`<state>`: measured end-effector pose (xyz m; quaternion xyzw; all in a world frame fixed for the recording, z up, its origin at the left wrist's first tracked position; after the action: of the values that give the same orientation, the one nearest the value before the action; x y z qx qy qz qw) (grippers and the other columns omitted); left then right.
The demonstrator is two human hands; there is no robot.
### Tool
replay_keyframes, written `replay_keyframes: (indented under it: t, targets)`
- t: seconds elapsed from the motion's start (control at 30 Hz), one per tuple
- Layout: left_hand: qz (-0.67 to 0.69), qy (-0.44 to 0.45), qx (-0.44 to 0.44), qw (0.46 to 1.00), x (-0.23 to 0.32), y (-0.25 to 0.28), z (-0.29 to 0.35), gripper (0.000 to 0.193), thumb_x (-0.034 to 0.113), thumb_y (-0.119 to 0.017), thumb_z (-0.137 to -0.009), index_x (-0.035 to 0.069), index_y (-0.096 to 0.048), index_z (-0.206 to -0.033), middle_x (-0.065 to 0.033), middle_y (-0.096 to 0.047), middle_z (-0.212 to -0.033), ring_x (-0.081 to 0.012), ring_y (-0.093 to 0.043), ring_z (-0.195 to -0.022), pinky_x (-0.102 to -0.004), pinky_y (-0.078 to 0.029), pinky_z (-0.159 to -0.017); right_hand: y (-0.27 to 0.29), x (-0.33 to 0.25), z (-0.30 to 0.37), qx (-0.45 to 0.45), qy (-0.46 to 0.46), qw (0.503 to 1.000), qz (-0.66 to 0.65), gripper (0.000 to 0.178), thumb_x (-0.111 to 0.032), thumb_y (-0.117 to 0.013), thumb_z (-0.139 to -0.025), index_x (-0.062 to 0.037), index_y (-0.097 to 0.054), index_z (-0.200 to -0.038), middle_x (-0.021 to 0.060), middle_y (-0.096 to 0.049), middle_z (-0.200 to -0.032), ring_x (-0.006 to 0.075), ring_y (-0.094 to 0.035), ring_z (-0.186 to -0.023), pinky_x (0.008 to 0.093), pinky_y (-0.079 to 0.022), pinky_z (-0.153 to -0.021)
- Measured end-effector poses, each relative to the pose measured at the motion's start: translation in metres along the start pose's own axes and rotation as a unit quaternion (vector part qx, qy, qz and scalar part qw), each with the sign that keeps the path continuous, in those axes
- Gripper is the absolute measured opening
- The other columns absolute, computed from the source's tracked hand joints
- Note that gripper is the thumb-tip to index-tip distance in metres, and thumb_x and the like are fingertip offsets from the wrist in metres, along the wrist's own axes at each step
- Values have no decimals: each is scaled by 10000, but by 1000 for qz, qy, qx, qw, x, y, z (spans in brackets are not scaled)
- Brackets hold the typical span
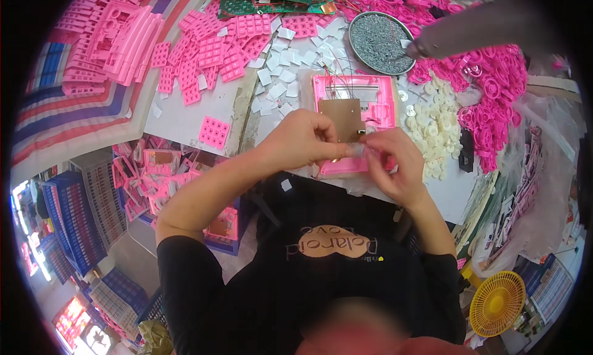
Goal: Assembling the internal components and decorative parts of a pink plastic toy device.
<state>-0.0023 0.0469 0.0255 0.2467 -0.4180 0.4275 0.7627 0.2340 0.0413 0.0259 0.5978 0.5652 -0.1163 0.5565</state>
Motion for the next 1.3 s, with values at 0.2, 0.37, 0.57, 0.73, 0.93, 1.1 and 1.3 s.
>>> replay_keyframes:
  t: [0.2, 0.37, 0.57, 0.73, 0.93, 1.1, 1.3]
  targets:
    - [-80, -88, 55, 991, -13, -9, 4, 252, 232, -838, -861, 31, -690, -828, -24, -691, -705, -60, -609, -661, -258, -494, -585, -6, -3, -5, -181, -151, 971, -51, 352, -100, -701, -841, -92, -659, -1190, 132, -668, -873, 246, -649, -649, 368, -516, -602]
    - [-49, -69, 16, 996, -12, -8, 5, 192, 162, -809, -889, 12, -690, -882, -28, -682, -711, -57, -624, -629, -228, -478, -548, -7, -1, -23, -195, -116, 972, -56, 222, -122, -740, -865, -78, -664, -1069, 113, -718, -906, 262, -706, -779, 353, -544, -681]
    - [-17, -60, -27, 998, -13, -3, 0, 188, 162, -775, -910, -10, -701, -912, -26, -681, -716, -60, -622, -658, -237, -475, -563, 0, -10, -30, -191, -144, 967, -88, 226, -136, -742, -883, -83, -654, -1085, 95, -718, -887, 233, -713, -768, 331, -543, -664]
    - [-245, -216, 115, 938, -13, -4, 8, 174, 175, -745, -872, 4, -725, -897, -134, -671, -708, -167, -641, -615, -335, -504, -588, 10, -6, -17, -107, -126, 986, -2, 141, -163, -728, -892, -95, -701, -1012, 94, -691, -829, 219, -684, -698, 327, -534, -634]
    - [-173, -138, 96, 970, -6, -8, 16, 137, 110, -750, -854, -11, -685, -850, -95, -634, -666, -119, -602, -589, -276, -477, -560, 12, -6, 3, -100, -102, 990, 7, 114, -117, -745, -868, -66, -684, -950, 89, -662, -775, 228, -640, -619, 340, -495, -570]
    - [-265, -207, 74, 939, -1, -5, 7, 134, 90, -736, -853, 3, -636, -832, -102, -634, -664, -163, -632, -581, -307, -483, -549, -4, 3, -1, -101, 36, 992, 64, 129, -113, -748, -825, -82, -674, -927, 63, -641, -782, 251, -655, -677, 360, -508, -571]
    - [-238, -186, 67, 951, 0, -12, 5, 156, 75, -737, -836, 10, -596, -813, -126, -624, -673, -275, -647, -606, -362, -499, -569, -8, 4, 2, -129, 91, 982, 100, 149, -147, -748, -809, -105, -689, -939, 31, -620, -824, 221, -652, -721, 356, -501, -552]
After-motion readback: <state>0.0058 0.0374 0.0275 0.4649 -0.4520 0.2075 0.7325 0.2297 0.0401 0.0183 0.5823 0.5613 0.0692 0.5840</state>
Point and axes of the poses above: each hand's wrist, its own z-axis away from the middle knuckle, its own y-axis out of the back of the hand, x = y × z, the point moved 1 cm from there along -z, towards the middle knuckle
